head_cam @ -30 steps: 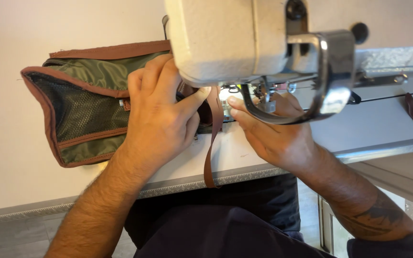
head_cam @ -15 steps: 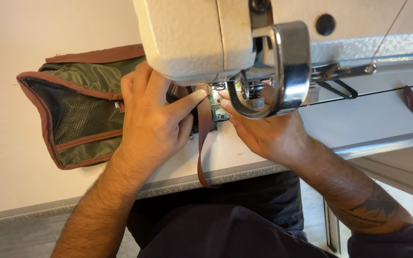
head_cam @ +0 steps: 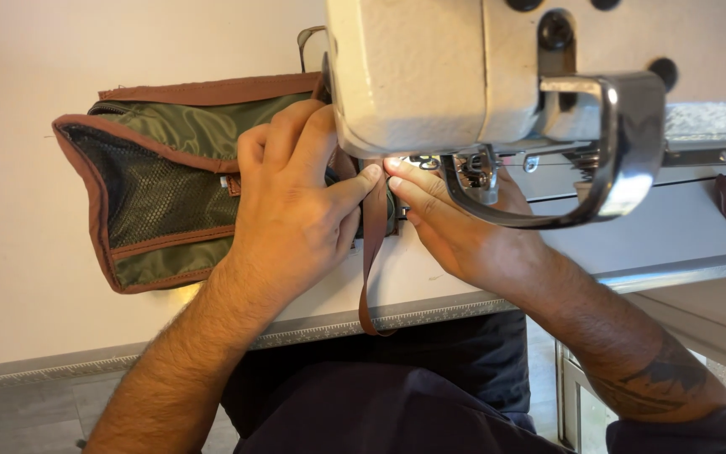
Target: Sewing a leather strap onto a fabric bag using an industrial sewing machine
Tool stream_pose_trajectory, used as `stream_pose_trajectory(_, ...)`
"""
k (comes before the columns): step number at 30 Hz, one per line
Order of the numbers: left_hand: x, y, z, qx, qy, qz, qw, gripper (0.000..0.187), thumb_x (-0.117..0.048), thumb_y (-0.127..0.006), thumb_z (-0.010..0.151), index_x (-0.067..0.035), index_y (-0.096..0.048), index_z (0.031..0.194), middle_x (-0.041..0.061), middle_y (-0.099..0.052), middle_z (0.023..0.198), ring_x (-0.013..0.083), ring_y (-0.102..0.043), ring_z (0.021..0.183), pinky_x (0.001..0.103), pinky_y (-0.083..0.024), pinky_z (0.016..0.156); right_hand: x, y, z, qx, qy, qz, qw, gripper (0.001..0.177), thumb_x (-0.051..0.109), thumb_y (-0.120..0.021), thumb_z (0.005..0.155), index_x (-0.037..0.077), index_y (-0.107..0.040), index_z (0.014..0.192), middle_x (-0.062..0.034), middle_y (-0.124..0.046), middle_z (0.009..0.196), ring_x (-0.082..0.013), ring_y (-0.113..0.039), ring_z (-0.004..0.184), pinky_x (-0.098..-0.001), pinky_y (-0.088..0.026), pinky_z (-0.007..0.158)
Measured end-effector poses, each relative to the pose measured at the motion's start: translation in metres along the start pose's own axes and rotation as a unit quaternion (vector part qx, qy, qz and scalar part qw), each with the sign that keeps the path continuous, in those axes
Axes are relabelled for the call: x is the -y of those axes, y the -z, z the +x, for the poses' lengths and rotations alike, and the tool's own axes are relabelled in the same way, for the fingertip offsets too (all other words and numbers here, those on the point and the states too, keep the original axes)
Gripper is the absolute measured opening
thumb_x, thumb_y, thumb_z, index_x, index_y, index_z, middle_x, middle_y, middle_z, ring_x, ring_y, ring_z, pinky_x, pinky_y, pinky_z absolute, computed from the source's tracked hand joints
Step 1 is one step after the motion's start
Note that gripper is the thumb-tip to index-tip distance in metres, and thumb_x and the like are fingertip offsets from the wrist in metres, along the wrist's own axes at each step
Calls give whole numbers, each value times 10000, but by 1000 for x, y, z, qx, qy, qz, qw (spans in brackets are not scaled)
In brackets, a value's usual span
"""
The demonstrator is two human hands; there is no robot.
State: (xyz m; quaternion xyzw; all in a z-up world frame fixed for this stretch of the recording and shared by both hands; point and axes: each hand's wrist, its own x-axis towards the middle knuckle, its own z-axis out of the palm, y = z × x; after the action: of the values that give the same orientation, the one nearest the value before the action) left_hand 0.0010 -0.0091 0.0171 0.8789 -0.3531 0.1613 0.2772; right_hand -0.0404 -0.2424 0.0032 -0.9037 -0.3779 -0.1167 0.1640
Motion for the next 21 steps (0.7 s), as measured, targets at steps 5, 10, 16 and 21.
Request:
stream_pose_trajectory(5, 2, 2, -3, -7, -3, 7, 1000, 119, -101, -670, 999, -94, -752, 913, 194, -583, 1235, 394, -531, 1169, 516, -350, 838, 4, -6, -2, 37, -19, -47, 998, 439, 65, -712, 988, 67, -628, 1418, -52, -589, 1515, -198, -601, 1384, -480, -473, 1107)
stream_pose_trajectory(10, 4, 6, -10, -9, 7, 7, 1000, 122, -104, -662, 978, -100, -745, 888, 192, -568, 1258, 388, -519, 1189, 516, -347, 844, 16, -5, 5, 20, -17, -83, 996, 393, 45, -688, 1011, 73, -654, 1402, -30, -617, 1493, -156, -604, 1371, -414, -443, 1099)
stream_pose_trajectory(16, 3, 8, -12, -10, 16, 1, 1000, 122, -90, -655, 964, -105, -733, 872, 186, -559, 1288, 386, -503, 1213, 516, -345, 874, 24, -4, 6, 5, -37, -89, 995, 344, 66, -659, 1047, 103, -689, 1388, 14, -648, 1468, -89, -596, 1352, -385, -384, 1115)
stream_pose_trajectory(21, 1, 11, -12, -4, 28, -1, 1000, 132, -104, -650, 951, -115, -724, 843, 181, -546, 1302, 382, -489, 1220, 516, -339, 864, 26, -5, 7, 4, -50, -89, 995, 347, 59, -637, 1052, 102, -689, 1392, 11, -664, 1459, -71, -593, 1350, -370, -380, 1105)
